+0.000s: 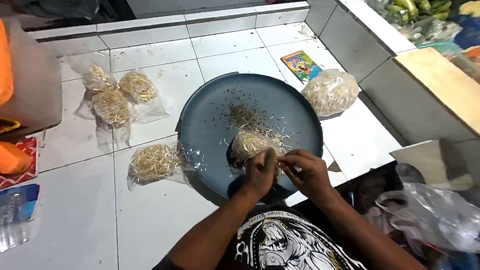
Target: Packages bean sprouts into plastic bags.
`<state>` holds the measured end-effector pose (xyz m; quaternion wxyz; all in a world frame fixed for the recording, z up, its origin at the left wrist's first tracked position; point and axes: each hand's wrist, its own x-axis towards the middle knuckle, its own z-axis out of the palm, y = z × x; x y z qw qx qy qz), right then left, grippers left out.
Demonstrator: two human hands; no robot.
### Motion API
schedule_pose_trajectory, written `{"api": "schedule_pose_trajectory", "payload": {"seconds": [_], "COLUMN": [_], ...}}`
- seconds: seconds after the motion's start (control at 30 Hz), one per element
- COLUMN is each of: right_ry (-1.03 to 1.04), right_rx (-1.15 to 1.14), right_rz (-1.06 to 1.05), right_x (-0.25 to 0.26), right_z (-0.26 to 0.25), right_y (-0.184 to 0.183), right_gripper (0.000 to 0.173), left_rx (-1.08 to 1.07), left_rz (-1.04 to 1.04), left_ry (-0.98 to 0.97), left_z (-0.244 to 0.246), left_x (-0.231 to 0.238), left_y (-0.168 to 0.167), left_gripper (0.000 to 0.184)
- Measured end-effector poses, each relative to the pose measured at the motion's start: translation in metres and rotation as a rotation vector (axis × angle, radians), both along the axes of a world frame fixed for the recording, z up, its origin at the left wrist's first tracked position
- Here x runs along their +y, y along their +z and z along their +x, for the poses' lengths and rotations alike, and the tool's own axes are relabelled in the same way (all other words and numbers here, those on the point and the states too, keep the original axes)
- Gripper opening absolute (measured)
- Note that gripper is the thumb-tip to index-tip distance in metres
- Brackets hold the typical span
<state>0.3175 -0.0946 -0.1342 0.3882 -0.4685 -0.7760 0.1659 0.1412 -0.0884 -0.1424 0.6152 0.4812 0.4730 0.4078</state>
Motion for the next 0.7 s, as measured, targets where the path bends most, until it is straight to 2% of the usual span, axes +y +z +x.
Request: {"api": "schedule_pose_trajectory", "payload": {"seconds": [0.03,0.07,0.1,0.2,0.3,0.47,0.6,0.7], "right_ry": [-0.028,-0.037,-0.023,0.118,0.175,-0.007,-0.076,-0.059], "right_rx": [0.037,0.069,0.093,0.178,0.252,0.016,-0.129,-0.129], "right_rz": [-0.028,-0.054,-0.078,-0.223,-0.336,-0.082,0.07,0.089], "right_x": [-0.001,0.0,0.001,0.012,0.02,0.035,0.055,0.058], "right_z": [0.0,-0.002,-0.005,-0.019,-0.031,-0.037,-0.017,-0.008], "right_y": [0.0,0.002,0.004,0.01,0.015,0.032,0.061,0.062], "right_gripper": [0.013,0.013,0.014,0.019,0.018,0.026,0.018,0.015], "left_rx": [0.098,0.117,0.075,-0.002,0.019,0.156,0.102,0.059], "left_rz": [0.189,0.28,0.304,0.229,0.199,0.338,0.122,0.073], "left_ry": [0.017,0.035,0.046,0.082,0.123,0.263,0.14,0.115], "left_z": [-0.002,-0.005,-0.008,-0.022,-0.037,-0.058,-0.059,-0.046], "left_x": [-0.005,-0.007,-0.007,0.002,0.013,0.015,0.003,-0.007], "left_y": [-0.004,-0.004,0.0,0.011,0.02,0.028,0.025,0.011], "left_gripper": [0.058,0.063,0.059,0.027,0.014,0.017,0.037,0.033]}}
